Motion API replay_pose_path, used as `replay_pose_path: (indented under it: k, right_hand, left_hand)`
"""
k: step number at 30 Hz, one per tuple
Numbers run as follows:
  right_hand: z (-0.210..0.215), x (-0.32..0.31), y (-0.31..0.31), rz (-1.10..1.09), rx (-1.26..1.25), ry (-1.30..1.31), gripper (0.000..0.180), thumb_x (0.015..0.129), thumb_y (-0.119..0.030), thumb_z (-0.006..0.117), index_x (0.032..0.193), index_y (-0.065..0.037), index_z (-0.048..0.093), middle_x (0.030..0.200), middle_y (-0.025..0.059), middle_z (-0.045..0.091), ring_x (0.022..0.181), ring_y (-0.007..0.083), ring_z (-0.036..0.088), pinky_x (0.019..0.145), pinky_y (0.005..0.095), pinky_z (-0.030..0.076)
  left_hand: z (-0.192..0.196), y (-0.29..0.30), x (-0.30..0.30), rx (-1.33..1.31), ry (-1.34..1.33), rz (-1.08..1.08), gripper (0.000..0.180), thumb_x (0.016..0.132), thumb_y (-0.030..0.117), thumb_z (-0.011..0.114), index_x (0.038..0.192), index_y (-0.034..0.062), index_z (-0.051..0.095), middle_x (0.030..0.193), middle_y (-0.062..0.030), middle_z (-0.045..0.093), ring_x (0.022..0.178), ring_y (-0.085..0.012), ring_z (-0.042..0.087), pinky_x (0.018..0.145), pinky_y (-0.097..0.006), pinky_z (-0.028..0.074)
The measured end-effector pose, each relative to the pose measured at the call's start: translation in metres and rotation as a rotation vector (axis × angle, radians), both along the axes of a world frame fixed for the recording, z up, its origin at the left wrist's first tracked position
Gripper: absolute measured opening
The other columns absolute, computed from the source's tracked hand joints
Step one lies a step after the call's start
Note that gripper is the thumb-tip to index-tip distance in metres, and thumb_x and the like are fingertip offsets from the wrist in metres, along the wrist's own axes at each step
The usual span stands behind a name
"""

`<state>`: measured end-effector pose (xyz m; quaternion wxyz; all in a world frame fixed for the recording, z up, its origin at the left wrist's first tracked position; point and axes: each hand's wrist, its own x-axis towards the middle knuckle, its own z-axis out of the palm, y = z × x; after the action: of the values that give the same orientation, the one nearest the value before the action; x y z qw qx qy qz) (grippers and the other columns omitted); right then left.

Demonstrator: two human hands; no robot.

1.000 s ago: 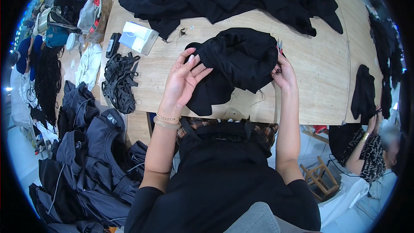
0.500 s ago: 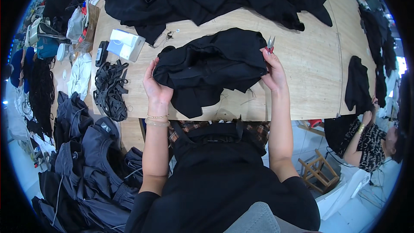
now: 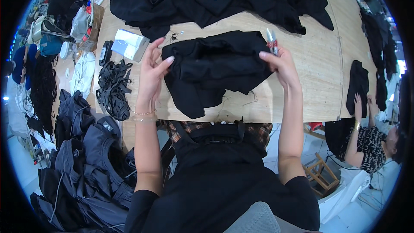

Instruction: The person uses a pair of small scissors to trim loose threads and excess fabric from the edges of a black garment. They repeatedly adjust the fabric on the table to access different seams and cut away small imperfections.

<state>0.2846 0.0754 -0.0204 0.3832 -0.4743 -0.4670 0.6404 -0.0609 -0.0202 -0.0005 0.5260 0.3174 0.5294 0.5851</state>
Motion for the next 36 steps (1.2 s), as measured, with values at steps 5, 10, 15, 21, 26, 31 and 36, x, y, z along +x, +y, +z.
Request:
replay_pose_path:
  k: [5,10,15,21,26,31,36]
  right_hand:
    - [0.068,-0.014,0.053,-0.355,0.656,-0.736,0.023,0.072,-0.012,0.068,0.086,0.004,0.059,0.069,0.0033,0.053,0.066,0.0087,0.048,0.063,0.0256,0.042]
    - [0.169,-0.006,0.064,-0.271,0.852,-0.441,0.018,0.076,-0.014,0.069,0.082,0.000,0.060,0.069,-0.0030,0.052,0.065,0.0059,0.047,0.062,0.0234,0.041]
    - [0.192,-0.050,0.075,-0.220,1.067,-0.582,0.019,0.077,-0.016,0.070,0.081,0.000,0.061,0.065,-0.0008,0.054,0.063,0.0096,0.049,0.062,0.0251,0.042]
    - [0.203,-0.086,0.076,-0.116,0.800,-0.042,0.019,0.082,-0.001,0.065,0.075,-0.010,0.050,0.067,-0.0080,0.043,0.058,0.0018,0.037,0.052,0.0209,0.029]
    - [0.099,-0.057,0.127,-0.254,0.790,-0.399,0.030,0.080,-0.026,0.075,0.083,-0.001,0.058,0.065,0.0038,0.057,0.062,0.0111,0.051,0.065,0.0275,0.046]
    - [-0.017,0.020,0.123,-0.198,0.571,-0.846,0.040,0.082,-0.035,0.075,0.075,-0.001,0.055,0.063,0.0081,0.056,0.060,0.0143,0.047,0.058,0.0340,0.039]
    - [-0.057,0.083,0.049,-0.197,0.183,-0.652,0.038,0.091,-0.033,0.069,0.073,-0.001,0.063,0.068,0.0065,0.064,0.061,0.0138,0.054,0.060,0.0328,0.043]
  left_hand:
    - [0.032,0.054,-0.039,0.177,1.073,0.267,0.053,0.070,0.002,0.066,0.122,0.0112,0.063,0.093,-0.0044,0.055,0.070,-0.0129,0.052,0.063,-0.028,0.046]
    - [0.161,0.042,-0.053,0.518,1.009,0.423,0.052,0.069,-0.002,0.059,0.117,0.0137,0.071,0.099,-0.0037,0.059,0.072,-0.0137,0.050,0.070,-0.026,0.047]
    - [0.195,0.044,-0.085,0.542,1.365,0.638,0.050,0.071,-0.007,0.049,0.110,0.0102,0.074,0.101,-0.0040,0.064,0.076,-0.0117,0.052,0.075,-0.023,0.044]
    - [0.244,-0.033,-0.009,0.838,1.037,0.765,0.051,0.072,-0.017,0.040,0.114,-0.0041,0.066,0.107,-0.0121,0.068,0.093,-0.0148,0.067,0.076,-0.022,0.055]
    - [0.162,-0.032,0.080,0.614,1.378,0.043,0.038,0.068,-0.009,0.054,0.099,0.0051,0.069,0.100,-0.0131,0.059,0.104,-0.0293,0.054,0.095,-0.041,0.042]
    - [0.037,-0.072,0.125,0.283,0.751,-0.684,0.055,0.082,0.006,0.068,0.135,0.0079,0.054,0.135,-0.0197,0.050,0.129,-0.0385,0.047,0.111,-0.044,0.037]
    - [0.000,-0.085,0.069,0.086,1.007,-0.385,0.038,0.086,0.007,0.067,0.123,0.0032,0.059,0.129,-0.0160,0.055,0.122,-0.0351,0.054,0.103,-0.042,0.043]
